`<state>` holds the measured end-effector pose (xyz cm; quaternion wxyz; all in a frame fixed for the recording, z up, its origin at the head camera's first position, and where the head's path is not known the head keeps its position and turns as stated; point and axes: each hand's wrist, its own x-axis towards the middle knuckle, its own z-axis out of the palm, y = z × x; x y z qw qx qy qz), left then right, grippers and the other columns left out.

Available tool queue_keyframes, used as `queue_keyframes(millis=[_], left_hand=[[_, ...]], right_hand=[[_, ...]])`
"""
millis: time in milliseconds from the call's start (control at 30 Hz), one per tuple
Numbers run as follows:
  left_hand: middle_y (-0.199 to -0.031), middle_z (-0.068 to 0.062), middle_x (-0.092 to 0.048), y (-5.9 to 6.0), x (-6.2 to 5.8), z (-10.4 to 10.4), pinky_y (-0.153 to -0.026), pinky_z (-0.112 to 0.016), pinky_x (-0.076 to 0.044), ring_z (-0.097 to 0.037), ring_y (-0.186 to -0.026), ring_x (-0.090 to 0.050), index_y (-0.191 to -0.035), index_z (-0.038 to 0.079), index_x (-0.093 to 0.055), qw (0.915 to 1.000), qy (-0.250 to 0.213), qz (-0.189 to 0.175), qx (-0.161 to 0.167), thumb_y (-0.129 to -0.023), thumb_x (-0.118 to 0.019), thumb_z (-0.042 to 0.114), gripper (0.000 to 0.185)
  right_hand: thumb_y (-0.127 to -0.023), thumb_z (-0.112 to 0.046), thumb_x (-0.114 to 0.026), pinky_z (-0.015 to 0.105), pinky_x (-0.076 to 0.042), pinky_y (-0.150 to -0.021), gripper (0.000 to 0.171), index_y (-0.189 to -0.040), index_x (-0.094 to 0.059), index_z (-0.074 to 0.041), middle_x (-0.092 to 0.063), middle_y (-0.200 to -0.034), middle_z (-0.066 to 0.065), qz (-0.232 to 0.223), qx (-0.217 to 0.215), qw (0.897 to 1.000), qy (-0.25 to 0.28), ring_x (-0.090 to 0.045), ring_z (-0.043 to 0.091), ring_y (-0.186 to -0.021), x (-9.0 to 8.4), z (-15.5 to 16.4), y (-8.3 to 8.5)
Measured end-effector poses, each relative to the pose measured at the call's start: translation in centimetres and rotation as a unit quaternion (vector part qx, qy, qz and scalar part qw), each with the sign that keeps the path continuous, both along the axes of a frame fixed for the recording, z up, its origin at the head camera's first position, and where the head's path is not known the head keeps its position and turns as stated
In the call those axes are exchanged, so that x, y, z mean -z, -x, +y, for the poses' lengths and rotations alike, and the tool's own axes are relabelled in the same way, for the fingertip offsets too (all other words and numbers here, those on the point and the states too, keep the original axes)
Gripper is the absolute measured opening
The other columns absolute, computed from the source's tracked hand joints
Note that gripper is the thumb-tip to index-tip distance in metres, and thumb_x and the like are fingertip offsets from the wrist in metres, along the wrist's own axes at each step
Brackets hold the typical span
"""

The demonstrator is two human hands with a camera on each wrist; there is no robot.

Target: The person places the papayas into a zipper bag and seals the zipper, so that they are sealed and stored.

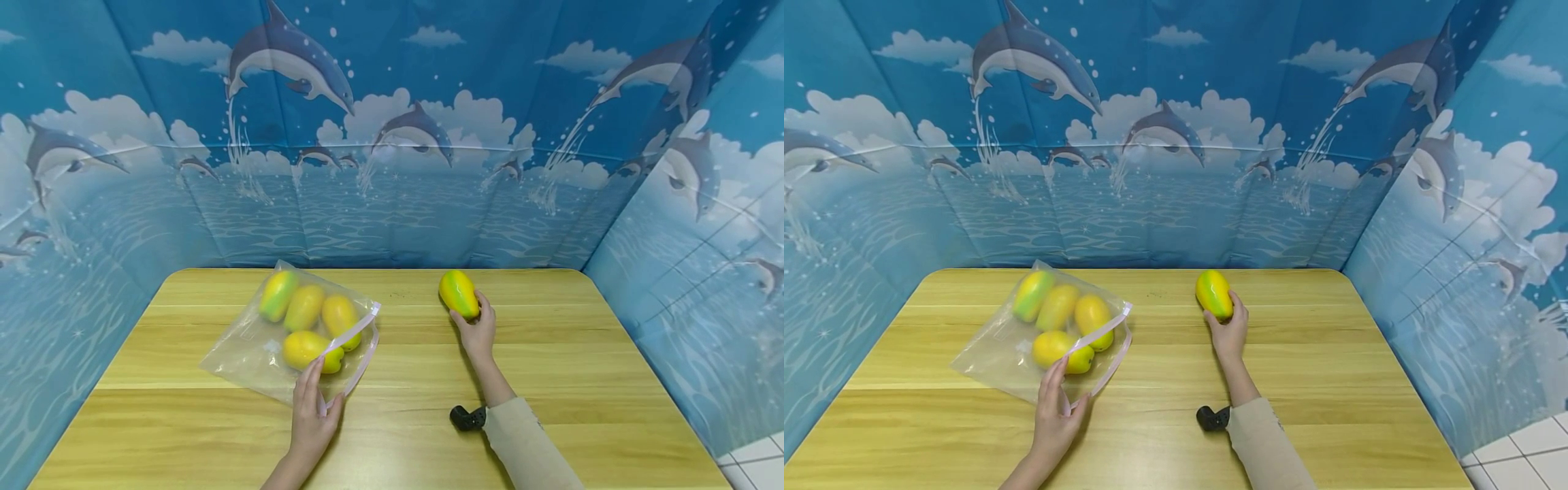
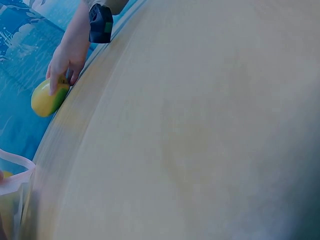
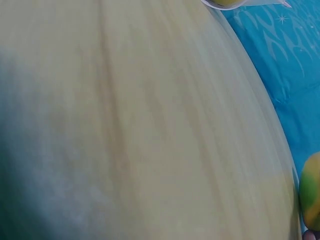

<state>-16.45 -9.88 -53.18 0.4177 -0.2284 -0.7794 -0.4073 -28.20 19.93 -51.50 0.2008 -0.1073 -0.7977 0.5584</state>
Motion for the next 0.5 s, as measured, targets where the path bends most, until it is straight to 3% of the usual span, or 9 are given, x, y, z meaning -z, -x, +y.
queue_keyframes(millis=[267,500], left_hand=[[-0.12,-0.027,-0.046,-0.04,0.0,0.03,-0.108,-0.023,-0.027,-0.014,-0.125,-0.035,-0.126,-0.015,-0.041,1.0,-0.001,0.003,0.002,-0.068,-0.06,0.006,0.064],[-0.12,-0.028,-0.046,-0.05,-0.06,0.01,-0.108,-0.023,-0.027,-0.013,-0.126,-0.034,-0.126,-0.015,-0.041,1.0,-0.001,0.002,0.003,-0.07,-0.06,0.007,0.063]], right_hand=[[-0.08,-0.006,-0.068,0.047,-0.04,-0.097,0.065,-0.137,-0.037,-0.004,-0.036,-0.13,0.022,-0.001,-0.002,0.999,0.036,-0.04,0.035,-0.116,0.25,0.11,-0.04],[-0.082,-0.009,-0.066,0.045,-0.042,-0.097,0.063,-0.138,-0.037,-0.008,-0.036,-0.132,0.02,-0.009,-0.028,0.998,0.047,-0.042,0.034,-0.116,-0.35,-0.23,-0.4]])
